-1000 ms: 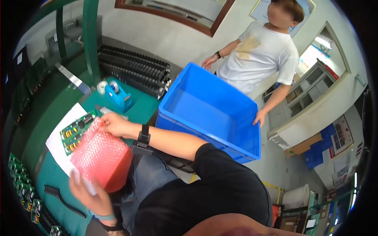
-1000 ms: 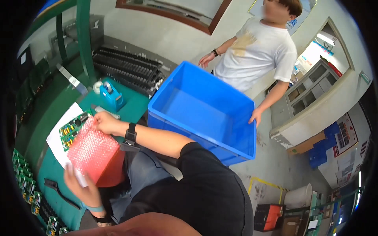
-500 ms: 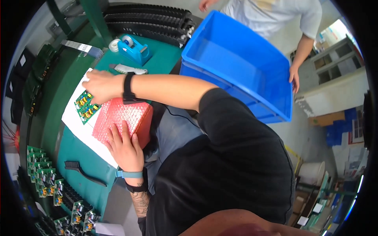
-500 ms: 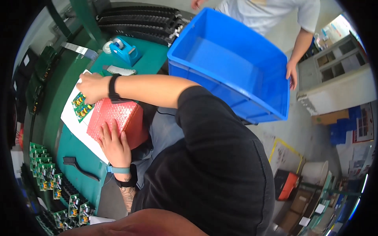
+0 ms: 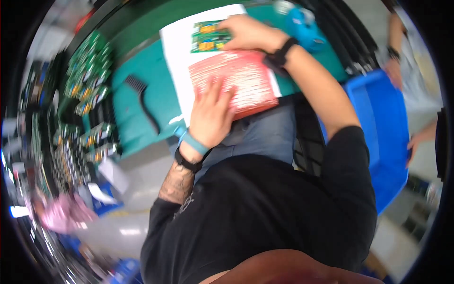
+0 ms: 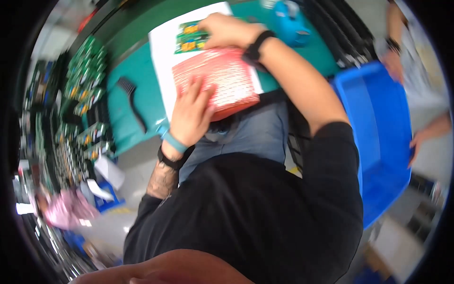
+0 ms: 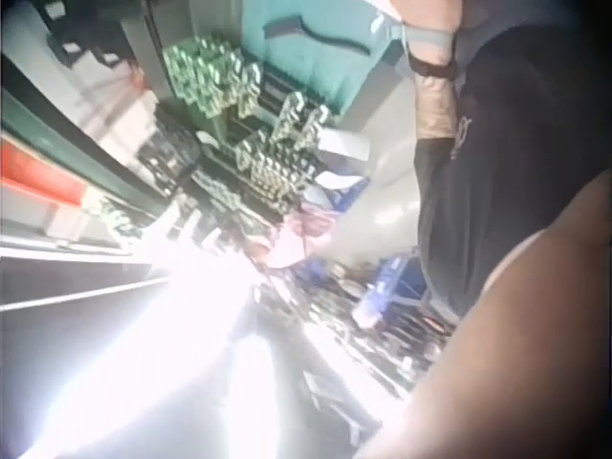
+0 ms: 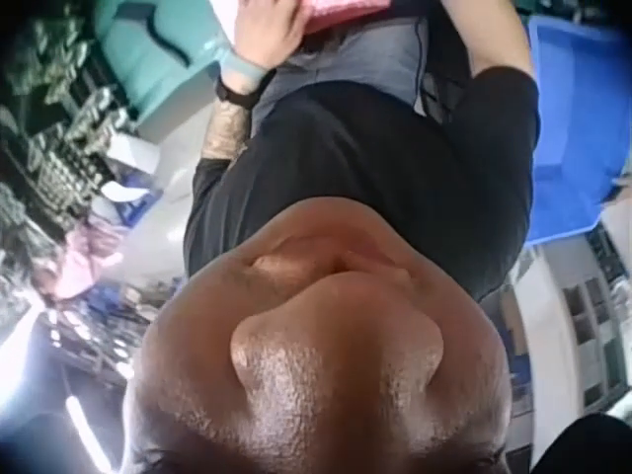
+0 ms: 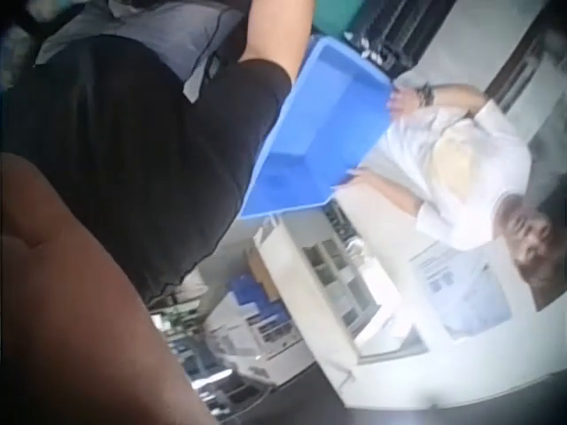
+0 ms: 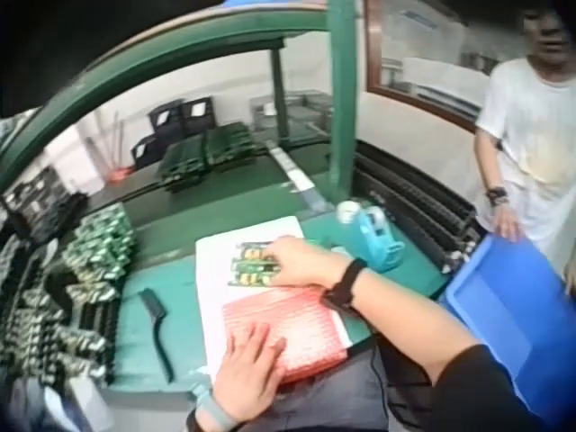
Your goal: Pack printed circuit boards into bubble wrap sleeves and organize them.
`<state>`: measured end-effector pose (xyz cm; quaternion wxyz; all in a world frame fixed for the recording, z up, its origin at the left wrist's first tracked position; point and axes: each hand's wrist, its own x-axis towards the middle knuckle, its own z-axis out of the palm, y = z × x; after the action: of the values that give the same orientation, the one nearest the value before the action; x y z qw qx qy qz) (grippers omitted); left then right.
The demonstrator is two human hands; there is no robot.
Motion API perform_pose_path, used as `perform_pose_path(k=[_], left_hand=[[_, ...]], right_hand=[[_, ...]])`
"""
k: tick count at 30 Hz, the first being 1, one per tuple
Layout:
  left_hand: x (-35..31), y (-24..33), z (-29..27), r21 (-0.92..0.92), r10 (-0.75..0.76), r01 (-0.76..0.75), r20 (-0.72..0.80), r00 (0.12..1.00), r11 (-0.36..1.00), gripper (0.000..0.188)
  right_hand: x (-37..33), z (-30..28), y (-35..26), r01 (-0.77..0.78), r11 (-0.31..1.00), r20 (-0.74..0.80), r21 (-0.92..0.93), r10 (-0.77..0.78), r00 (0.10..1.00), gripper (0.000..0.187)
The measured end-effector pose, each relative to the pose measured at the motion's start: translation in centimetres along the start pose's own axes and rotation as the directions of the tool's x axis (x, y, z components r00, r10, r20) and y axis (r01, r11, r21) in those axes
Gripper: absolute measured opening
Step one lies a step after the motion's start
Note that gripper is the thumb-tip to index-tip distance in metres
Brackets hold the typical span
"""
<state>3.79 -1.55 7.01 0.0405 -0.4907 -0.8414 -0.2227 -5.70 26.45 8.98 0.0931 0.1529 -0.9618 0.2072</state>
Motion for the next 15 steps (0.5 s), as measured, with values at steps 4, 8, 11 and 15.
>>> perform_pose_path(k=[4,8,11,15], left_hand=[[-0.3,-0.4,-0.4,0.027,-0.048,0.049,-0.034,0.998,0.998,0.046],[-0.3,-0.6,-0.3,-0.023,-0.039,0.038,-0.043,0.998,0.999,0.048],[-0.4,-1.1,-0.3,-0.003,-0.037,0.037,-0.056,0.998,0.999,0.047],[-0.6,-0.7,-0.5,0.078,-0.073,0.081,-0.092,0.993,0.994,0.048]], right_hand=[[0.7,-0.4,0.0,-0.021,0.999,0.015,0.045,0.02,1.0,0.061],[-0.5,-0.2,-0.5,0.087,0.991,-0.003,-0.105,-0.088,0.996,0.061],[0.1,-0.4,-0.3,0.093,0.995,0.031,-0.041,-0.091,0.995,0.061],[1.1,-1.6,0.4,0.06,0.998,0.083,0.035,-0.063,0.995,0.06]])
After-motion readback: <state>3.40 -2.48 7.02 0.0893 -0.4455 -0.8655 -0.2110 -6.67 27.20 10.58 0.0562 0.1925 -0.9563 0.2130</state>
